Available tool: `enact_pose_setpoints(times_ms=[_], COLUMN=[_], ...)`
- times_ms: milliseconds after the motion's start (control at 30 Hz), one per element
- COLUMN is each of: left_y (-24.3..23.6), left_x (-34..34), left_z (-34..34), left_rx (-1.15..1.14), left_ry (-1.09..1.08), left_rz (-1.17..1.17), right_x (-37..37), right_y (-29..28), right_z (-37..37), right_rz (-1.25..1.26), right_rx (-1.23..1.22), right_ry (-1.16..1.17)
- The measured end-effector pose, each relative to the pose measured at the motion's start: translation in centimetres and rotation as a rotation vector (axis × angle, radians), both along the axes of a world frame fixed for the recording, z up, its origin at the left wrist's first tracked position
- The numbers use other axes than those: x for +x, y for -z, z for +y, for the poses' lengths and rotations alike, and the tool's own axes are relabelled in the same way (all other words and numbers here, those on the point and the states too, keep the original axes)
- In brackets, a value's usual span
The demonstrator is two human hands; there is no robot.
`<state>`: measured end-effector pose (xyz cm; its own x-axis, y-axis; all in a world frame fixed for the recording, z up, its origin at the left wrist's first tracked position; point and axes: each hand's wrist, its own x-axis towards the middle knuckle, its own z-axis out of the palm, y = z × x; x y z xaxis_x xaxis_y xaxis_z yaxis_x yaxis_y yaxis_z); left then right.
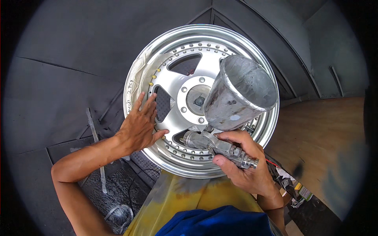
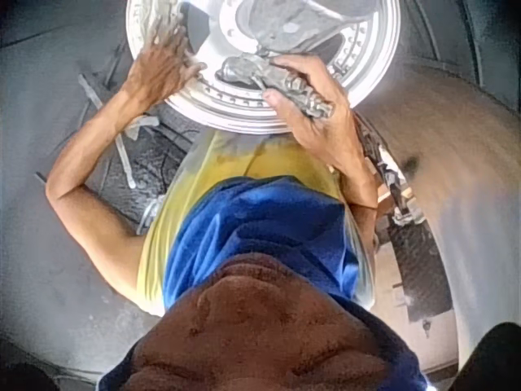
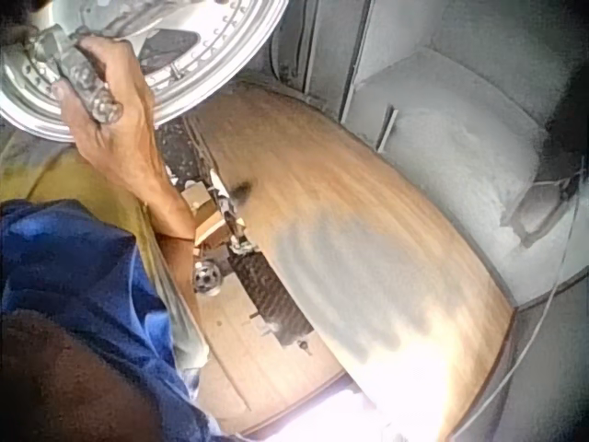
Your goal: Painting a car wheel using a spray gun.
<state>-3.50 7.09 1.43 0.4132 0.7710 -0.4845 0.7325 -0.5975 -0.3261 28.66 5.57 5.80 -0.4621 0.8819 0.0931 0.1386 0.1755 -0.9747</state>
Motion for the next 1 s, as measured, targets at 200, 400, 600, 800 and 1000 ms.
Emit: enact_pose_setpoints(times_ms=[200,400,600,800,1000], left_y=[0.1,0.3,-1.5,-0.1,0.1], left_x=[0.1,0.4,1.8,1.8,2.3], left_z=[-0.2,1.6,0.5,1.2,0.9], left_rx=[-0.006,0.001,-0.162,-0.04,-0.053], left_ry=[0.054,0.065,0.073,0.074,0.079], left_rz=[-0.002,0.101,0.08,0.044,0.016], right_x=[-1.4,-2.5,-2.8,-1.8,-2.3], right_y=[-0.4,0.4,0.6,0.4,0.0], right_z=[0.4,0.1,0.2,0.0,0.0], right_rz=[-0.015,-0.01,-0.056,-0.108,-0.071], right_rx=[-0.086,-0.2,-0.159,-0.192,-0.286], right_ry=[0.016,0.063,0.054,0.051,0.113])
